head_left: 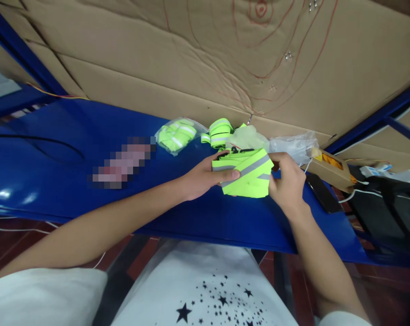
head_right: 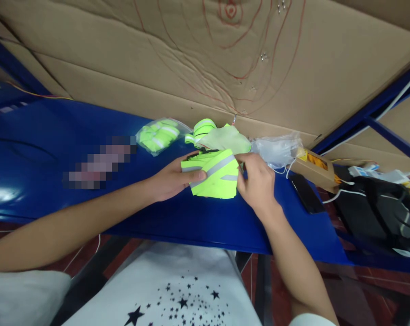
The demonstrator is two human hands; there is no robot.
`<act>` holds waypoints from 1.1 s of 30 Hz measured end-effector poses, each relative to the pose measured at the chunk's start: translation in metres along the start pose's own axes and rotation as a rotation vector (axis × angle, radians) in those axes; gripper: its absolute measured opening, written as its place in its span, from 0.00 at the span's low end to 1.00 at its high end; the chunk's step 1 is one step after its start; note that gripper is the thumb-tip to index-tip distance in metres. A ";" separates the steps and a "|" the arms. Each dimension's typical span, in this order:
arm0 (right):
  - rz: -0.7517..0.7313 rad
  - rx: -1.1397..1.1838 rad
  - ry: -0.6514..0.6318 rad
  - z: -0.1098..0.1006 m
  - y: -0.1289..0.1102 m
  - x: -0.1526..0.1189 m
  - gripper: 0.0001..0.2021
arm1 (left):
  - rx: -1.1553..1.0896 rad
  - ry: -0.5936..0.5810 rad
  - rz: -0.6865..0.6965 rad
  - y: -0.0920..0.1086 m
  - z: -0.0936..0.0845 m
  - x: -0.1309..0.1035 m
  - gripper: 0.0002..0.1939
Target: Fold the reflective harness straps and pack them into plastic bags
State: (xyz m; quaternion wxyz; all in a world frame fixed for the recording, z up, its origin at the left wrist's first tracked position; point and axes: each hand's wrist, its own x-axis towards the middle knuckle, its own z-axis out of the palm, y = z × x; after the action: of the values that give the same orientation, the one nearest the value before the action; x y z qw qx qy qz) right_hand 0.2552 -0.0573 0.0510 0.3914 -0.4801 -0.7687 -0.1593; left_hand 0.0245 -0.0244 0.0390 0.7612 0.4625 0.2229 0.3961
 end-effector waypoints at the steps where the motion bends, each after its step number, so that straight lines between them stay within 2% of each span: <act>1: 0.055 0.034 0.011 0.001 -0.001 0.000 0.05 | 0.007 -0.001 -0.013 0.000 0.000 0.000 0.34; 5: 0.283 0.234 0.093 0.005 -0.006 0.004 0.08 | 0.147 0.033 0.053 0.001 0.000 0.001 0.36; 8: 0.327 0.326 0.123 0.005 -0.007 0.006 0.10 | 0.416 0.035 0.113 0.002 -0.002 0.002 0.32; 11: 0.260 0.305 0.137 0.003 -0.007 0.005 0.08 | 0.481 0.046 0.100 0.000 -0.002 0.002 0.32; 15: 0.043 0.120 0.170 0.003 -0.005 0.001 0.04 | 0.256 0.120 0.067 -0.003 0.000 0.001 0.32; 18: -0.124 0.036 0.129 0.007 -0.001 -0.001 0.09 | 0.142 0.122 0.044 -0.003 0.005 0.000 0.29; 21: -0.194 0.023 0.133 0.011 0.001 -0.001 0.13 | 0.071 0.149 0.083 -0.005 0.010 -0.001 0.28; 25: -0.221 0.005 0.157 0.014 -0.002 0.003 0.15 | 0.116 0.222 0.197 -0.007 0.009 0.002 0.27; 29: -0.134 0.024 0.216 0.015 -0.005 0.006 0.10 | 0.365 0.316 0.417 -0.003 0.003 0.004 0.21; 33: -0.104 0.053 0.198 0.021 -0.003 0.003 0.08 | 0.384 0.398 0.399 -0.002 0.003 0.004 0.21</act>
State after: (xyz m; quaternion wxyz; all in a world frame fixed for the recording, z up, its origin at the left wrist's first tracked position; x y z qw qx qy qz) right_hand 0.2426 -0.0438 0.0408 0.4692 -0.4111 -0.7540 -0.2057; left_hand 0.0296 -0.0233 0.0386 0.5093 0.5457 0.3428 0.5704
